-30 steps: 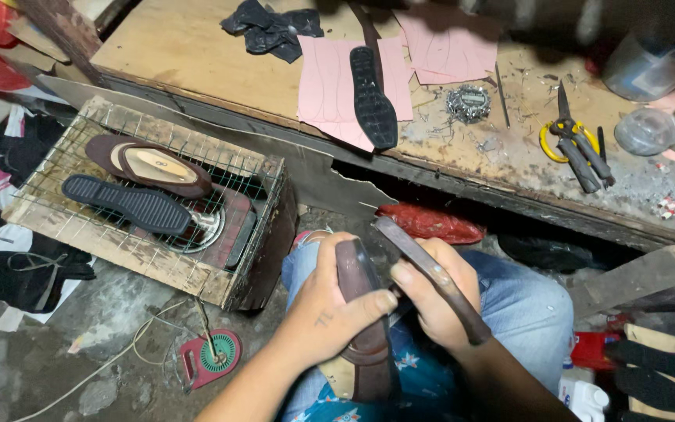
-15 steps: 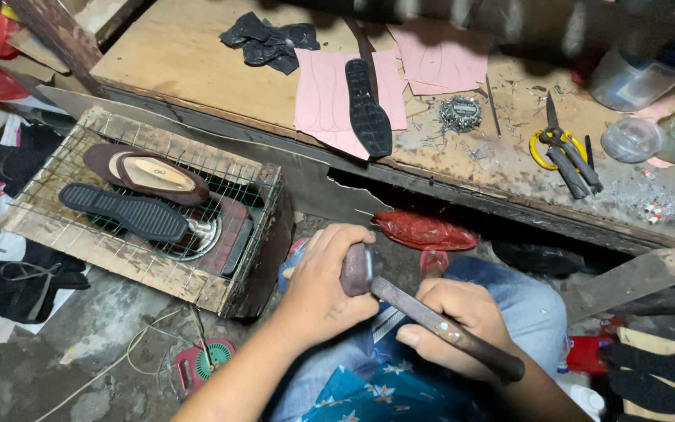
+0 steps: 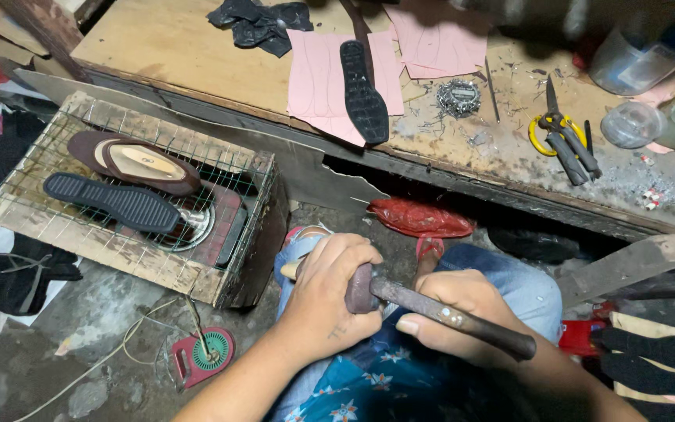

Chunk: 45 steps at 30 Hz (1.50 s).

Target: The person sits on the floor and repairs a brown shoe by pressing the sole and using a hammer to tap the edges. The person handles the shoe and a hammer, working on the sole attachment.

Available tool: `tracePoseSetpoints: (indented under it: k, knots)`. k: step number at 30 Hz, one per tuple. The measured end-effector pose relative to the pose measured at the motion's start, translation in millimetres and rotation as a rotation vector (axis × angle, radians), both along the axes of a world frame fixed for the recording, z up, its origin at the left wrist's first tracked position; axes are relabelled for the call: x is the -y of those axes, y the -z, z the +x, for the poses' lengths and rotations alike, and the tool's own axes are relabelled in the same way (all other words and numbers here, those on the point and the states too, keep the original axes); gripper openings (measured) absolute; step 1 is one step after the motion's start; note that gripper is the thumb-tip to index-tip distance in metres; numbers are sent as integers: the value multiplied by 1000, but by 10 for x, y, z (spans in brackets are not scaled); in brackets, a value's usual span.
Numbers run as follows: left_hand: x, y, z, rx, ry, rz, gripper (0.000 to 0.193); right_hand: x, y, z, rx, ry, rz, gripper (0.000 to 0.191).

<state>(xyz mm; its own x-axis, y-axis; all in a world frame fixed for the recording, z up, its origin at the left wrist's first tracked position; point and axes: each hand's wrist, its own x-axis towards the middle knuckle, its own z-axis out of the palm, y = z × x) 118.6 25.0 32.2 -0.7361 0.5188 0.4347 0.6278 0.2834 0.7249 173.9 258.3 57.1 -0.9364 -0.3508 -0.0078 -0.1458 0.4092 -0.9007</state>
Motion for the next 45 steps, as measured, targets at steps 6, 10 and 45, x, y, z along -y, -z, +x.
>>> tracePoseSetpoints:
  k: [6,10,45]
  knots:
    - [162,226,346,-11,-281,376,79,77,111,102,-145,-139,-28,20]
    - [200,511,564,1484,-807,939,71,110,277,262,-149,-131,70,20]
    - [105,312,-2,908,68,1198,66,702,264,138,-192,341,-23,24]
